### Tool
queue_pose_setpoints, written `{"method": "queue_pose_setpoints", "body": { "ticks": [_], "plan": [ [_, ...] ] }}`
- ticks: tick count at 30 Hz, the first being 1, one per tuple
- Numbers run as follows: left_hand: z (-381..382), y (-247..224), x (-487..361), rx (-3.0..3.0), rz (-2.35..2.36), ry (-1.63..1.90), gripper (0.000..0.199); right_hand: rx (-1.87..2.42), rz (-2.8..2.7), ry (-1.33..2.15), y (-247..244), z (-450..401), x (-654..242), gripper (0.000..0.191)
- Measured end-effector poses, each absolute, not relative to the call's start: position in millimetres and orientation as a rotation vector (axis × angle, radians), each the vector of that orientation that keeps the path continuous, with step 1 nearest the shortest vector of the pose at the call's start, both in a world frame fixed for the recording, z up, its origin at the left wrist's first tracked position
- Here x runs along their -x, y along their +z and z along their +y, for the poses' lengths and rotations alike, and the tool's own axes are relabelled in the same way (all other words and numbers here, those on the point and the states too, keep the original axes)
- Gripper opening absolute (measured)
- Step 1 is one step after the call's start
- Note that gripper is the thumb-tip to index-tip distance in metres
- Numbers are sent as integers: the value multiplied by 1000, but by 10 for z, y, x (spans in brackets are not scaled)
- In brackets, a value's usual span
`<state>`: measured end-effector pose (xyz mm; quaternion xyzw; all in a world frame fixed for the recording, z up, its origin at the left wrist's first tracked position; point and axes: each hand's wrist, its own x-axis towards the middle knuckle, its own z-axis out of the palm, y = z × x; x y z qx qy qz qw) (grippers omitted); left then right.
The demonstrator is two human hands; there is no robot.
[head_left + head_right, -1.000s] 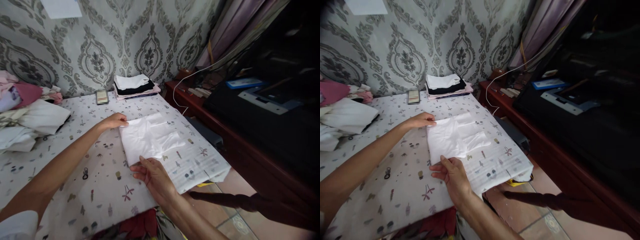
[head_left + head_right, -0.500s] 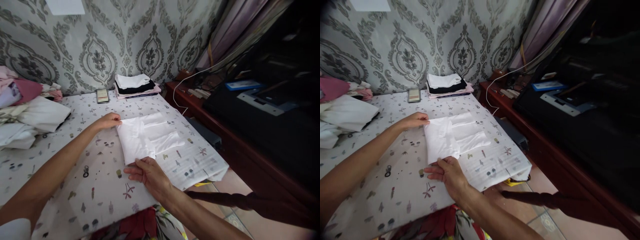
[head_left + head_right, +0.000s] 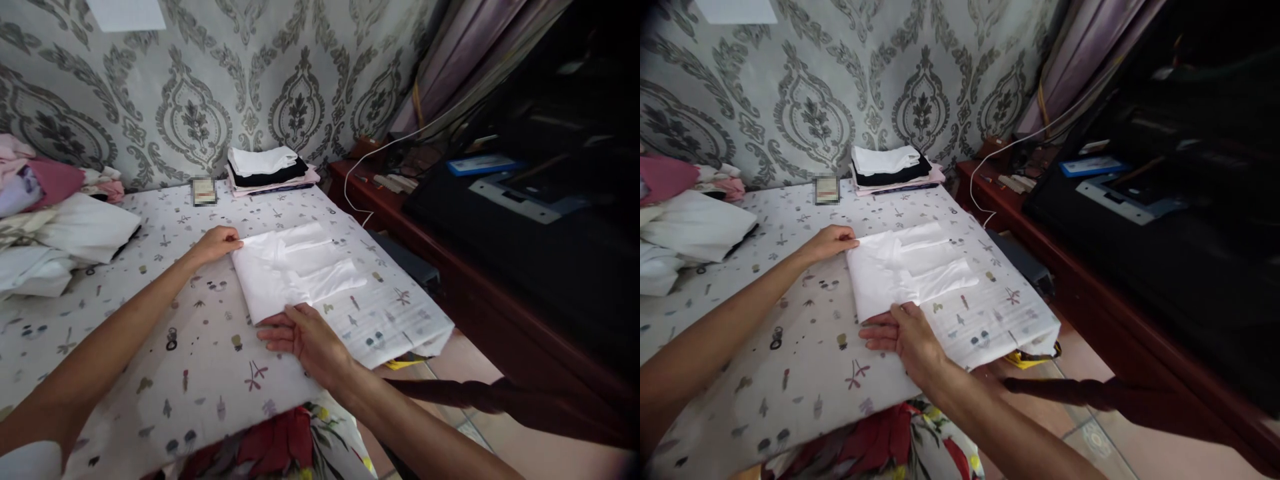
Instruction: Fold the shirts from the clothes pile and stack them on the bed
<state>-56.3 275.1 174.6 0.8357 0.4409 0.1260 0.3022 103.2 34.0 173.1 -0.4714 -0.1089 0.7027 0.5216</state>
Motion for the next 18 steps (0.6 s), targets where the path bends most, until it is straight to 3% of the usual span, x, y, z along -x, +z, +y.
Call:
{"method": "queue_pose_setpoints", "body": {
  "ticks": [2,6,9,13,18],
  "plan": [
    [2664,1772,542,-2342,1261,336,20,1124,-269,1761,1736,271,-1118,24],
    [2327,1855,378,-2619,1194,500,41,1277,-544,1725,1780,129,-1317,30],
    [2088,1829,171,-2669,929,501,54,1459,-1176,1197,1804,148,-1410,36],
    [1997,1636,-24,-2686,883,232,64,1517,-1957,381,1672,287,-1390,46],
    [2044,1446,-59,-2768,946,122,68,1636,-2342,166,1406,316,-1350,73]
  ]
}}
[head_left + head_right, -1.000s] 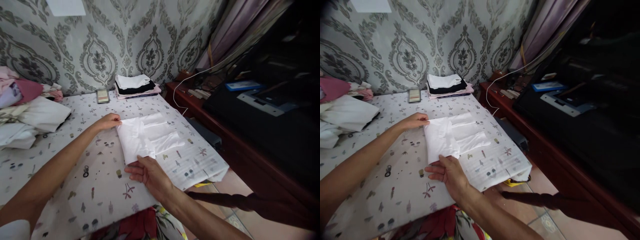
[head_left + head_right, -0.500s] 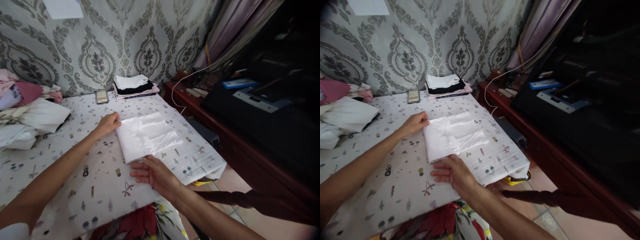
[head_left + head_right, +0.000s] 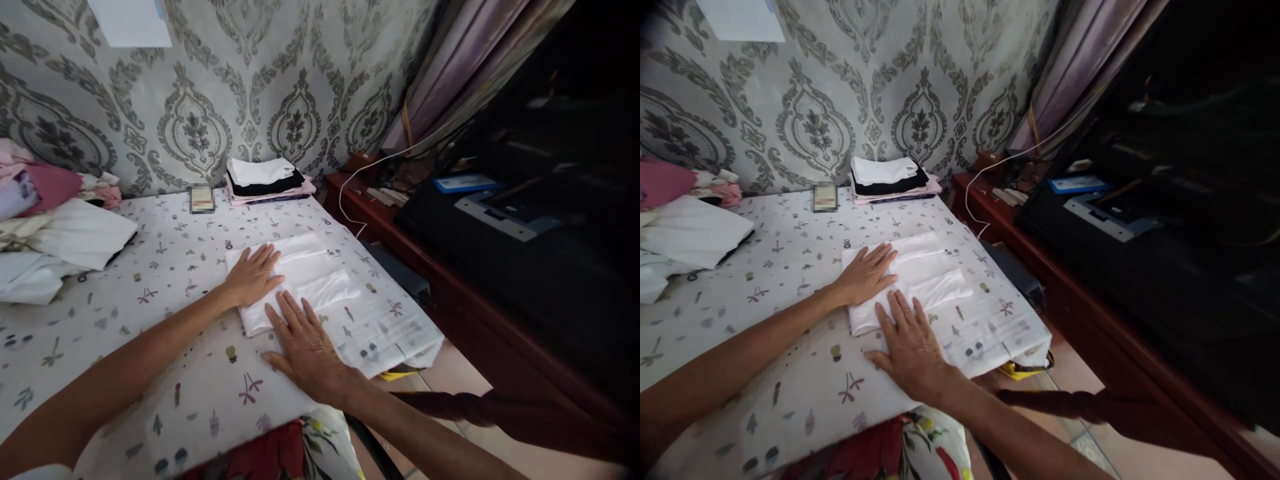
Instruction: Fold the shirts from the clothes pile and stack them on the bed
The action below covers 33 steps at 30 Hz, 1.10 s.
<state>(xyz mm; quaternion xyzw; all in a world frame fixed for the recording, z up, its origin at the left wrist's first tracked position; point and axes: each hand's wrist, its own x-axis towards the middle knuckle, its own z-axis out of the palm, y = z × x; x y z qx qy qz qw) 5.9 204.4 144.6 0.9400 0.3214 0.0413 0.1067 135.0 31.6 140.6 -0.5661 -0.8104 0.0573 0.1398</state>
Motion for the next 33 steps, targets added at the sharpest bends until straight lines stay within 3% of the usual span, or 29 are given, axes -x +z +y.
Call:
{"method": "queue_pose_setpoints", "body": {
  "ticks": [5,8,11,14,19,25,33],
  "plan": [
    [2058,1488,-33,-2690,907,123,70,1600,-2363,42,1412,266,-1400,66],
    [2149,1552,79,-2580,865,375,61,1576,-2318,-89,1479,250,-1354,55],
    [2318,1613,278,-2482,1126,633,48,1505,-2289,-124,1554,265,-1200,50],
    [2486,1663,471,-2311,1462,493,40,1520,-2278,-92,1598,328,-1020,49],
    [2638,1742,557,-2106,1416,340,25,1620,-2239,-226,1557,460,-923,5],
    [2540,1880,599,-1856,1313,381,22,1564,-2205,-174,1624,450,-913,12],
    [2273,2207,1103,-1443,1305,629,41,1329,-2069,136,1872,355,-716,13]
  ]
}}
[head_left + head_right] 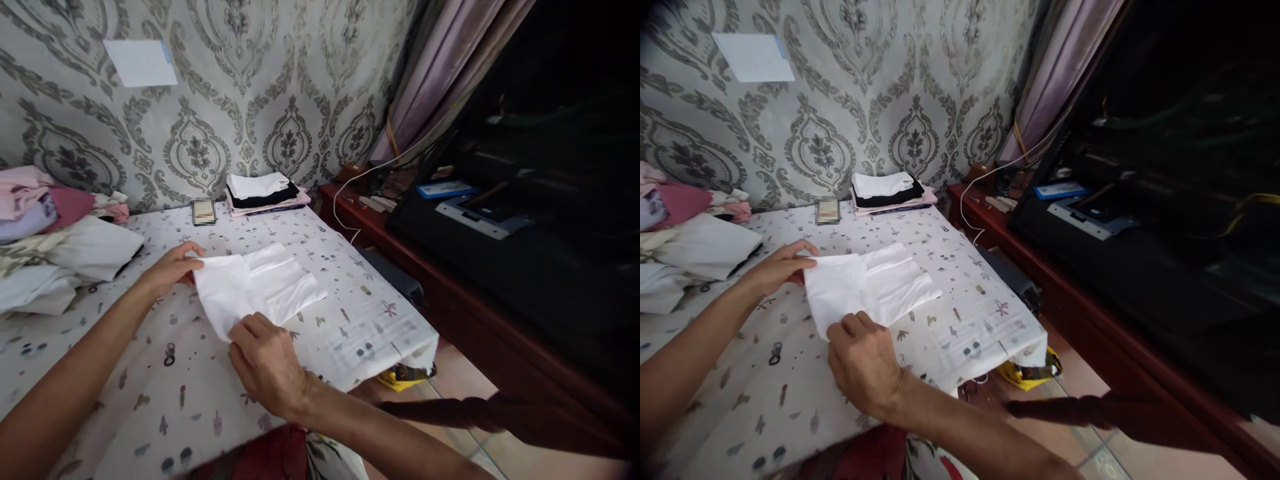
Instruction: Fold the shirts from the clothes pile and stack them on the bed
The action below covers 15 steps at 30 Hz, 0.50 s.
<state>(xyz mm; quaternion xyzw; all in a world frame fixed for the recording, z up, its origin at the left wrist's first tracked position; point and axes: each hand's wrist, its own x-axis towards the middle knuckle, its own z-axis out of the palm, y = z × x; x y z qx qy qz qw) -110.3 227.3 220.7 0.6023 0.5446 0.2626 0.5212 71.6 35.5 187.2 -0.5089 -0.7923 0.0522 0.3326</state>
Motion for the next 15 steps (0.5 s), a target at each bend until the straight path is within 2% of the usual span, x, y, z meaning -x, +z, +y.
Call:
{"method": "queue_pose_setpoints", "body": {
  "ticks": [3,7,10,15],
  "plan": [
    [2274,2287,1199,-1354,1145,675,49,1149,-1841,400,1911,351,-736,12],
    [2393,2221,1213,-1247,950,694,29,1016,-1392,847,1883,389,-847,7],
    [2530,2125,1149,-1284,817,608,34,934,-996,1139,1813,445,-933,17],
    [2729,2013,888,-1622,763,471,34,753,-553,1273,1735,528,-1026,32]
  ]
}}
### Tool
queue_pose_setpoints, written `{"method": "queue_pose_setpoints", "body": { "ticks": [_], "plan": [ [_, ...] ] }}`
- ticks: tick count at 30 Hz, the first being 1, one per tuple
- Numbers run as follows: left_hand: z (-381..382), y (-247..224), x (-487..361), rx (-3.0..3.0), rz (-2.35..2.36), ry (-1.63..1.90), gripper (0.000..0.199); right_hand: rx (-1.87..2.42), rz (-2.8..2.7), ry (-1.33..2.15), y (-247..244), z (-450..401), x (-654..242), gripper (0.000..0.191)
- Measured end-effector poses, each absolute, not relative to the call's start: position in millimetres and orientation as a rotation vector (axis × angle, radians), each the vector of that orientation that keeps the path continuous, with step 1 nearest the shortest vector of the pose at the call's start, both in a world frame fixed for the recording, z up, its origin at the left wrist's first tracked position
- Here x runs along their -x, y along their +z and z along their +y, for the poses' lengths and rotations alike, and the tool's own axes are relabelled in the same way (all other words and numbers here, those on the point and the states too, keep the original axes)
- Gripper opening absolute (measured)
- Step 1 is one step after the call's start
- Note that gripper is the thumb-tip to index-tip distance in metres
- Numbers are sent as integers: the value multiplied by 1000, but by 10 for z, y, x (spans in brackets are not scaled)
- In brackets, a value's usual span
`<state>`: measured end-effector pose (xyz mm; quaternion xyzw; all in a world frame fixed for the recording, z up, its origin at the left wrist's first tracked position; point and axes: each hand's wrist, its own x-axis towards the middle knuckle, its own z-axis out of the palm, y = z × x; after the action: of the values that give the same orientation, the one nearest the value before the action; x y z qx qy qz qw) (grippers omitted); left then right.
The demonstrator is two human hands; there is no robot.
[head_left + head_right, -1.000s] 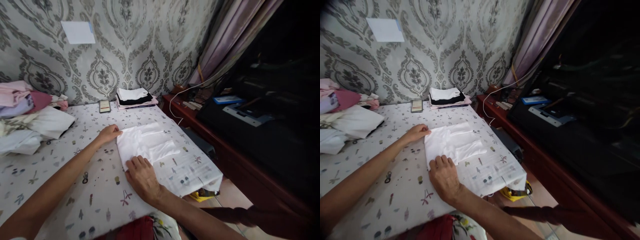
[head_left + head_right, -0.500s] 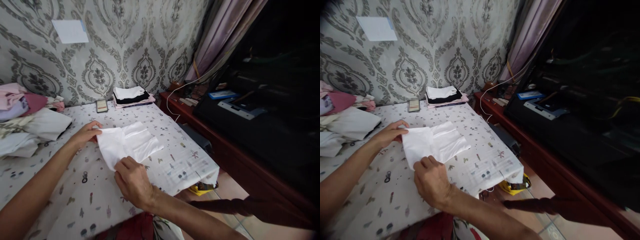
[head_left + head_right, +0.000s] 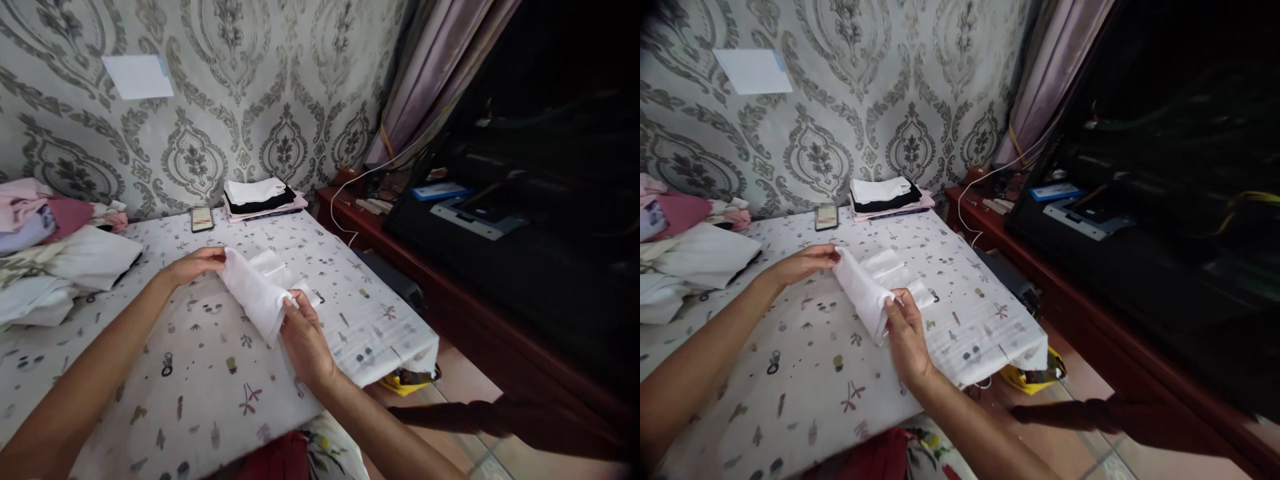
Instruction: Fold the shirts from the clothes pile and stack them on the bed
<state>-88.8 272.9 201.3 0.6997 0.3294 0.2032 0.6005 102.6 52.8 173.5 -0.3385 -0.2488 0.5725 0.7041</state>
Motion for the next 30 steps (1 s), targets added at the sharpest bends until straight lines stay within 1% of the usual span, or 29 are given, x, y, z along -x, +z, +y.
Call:
{"method": "queue_pose_setpoints", "body": {
  "ticks": [3,7,10,12,14,17,22,27,30],
  "plan": [
    [2788,1951,690,-1673,813,389,35,704,-408,1279,1725,554,-1087,34],
    [2798,1880,420,-1686,855,571,39,705,-266,1257,1679,592,-1212,32],
    [2805,1827,203,-1695,871,647,43,754,-252,1223,1651,629,-1323,27],
    [2822,1784,66,-1770,891,640,40,774,-232,1223,1660,643,-1390,22],
    [2841,1737,-49,-1921,916,630,34,777,-179,1262,1684,643,-1441,21],
    [2853,1676,-163,-2133,982,628,25,833,-127,1312,1711,623,-1482,29],
    [2848,1649,-238,-2281,1074,599,21,983,-243,1255,1658,627,-1482,46],
    [2788,1738,-298,-2427,1225,452,18,1014,-315,1232,1623,606,-1493,47],
    [2560,1865,-304,-2599,1300,522,21,1026,-353,1266,1637,548,-1545,50]
  ]
}}
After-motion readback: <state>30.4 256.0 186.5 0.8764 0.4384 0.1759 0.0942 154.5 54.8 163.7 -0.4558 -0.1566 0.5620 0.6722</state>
